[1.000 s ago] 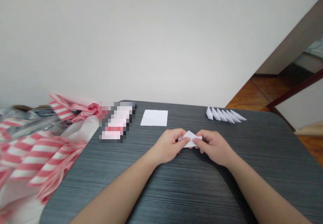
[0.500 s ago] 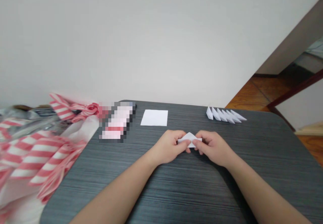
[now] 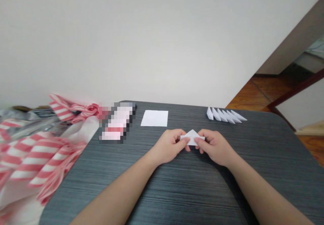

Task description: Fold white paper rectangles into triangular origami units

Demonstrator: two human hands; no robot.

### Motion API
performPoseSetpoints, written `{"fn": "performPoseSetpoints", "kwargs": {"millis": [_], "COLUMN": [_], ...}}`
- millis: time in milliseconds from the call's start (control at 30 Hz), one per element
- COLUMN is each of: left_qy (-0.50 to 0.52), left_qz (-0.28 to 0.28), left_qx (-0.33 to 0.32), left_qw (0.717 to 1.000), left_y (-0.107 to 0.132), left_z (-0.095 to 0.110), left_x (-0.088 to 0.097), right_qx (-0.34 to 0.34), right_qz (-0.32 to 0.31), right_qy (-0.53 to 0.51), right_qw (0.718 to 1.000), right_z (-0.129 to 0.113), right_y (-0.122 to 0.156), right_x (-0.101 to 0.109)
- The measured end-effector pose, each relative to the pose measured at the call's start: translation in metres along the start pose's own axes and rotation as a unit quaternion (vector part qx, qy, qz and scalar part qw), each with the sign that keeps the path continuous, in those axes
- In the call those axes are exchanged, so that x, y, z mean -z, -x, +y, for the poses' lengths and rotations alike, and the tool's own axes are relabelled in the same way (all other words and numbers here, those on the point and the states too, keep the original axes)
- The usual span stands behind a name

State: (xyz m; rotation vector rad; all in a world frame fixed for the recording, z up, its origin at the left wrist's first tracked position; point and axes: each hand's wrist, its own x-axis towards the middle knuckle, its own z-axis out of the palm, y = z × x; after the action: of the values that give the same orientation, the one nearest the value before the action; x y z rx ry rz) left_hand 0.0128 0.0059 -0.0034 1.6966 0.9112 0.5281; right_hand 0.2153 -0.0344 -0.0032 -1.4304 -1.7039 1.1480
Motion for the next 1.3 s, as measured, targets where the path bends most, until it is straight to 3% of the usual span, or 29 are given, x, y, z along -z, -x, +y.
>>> {"fn": "performPoseSetpoints", "kwargs": {"millis": [400, 1300], "left_qy": [0.015, 0.114], "left_qz": [-0.012, 0.096], "left_qx": [-0.002, 0.035], "left_qw": [1.000, 0.988], "left_y": [0.001, -0.002], "left_z": [0.000, -0.003], "left_x": [0.000, -0.001], "right_qx": [-0.008, -0.046], "right_qz": [-0.023, 0.027], "right_qy": [0.005, -0.099], "right_qw": [1.000, 0.994], "right_z": [-0.006, 0.009], "right_y": [-0.001, -0.002], "right_x": [-0.001, 0.002]}}
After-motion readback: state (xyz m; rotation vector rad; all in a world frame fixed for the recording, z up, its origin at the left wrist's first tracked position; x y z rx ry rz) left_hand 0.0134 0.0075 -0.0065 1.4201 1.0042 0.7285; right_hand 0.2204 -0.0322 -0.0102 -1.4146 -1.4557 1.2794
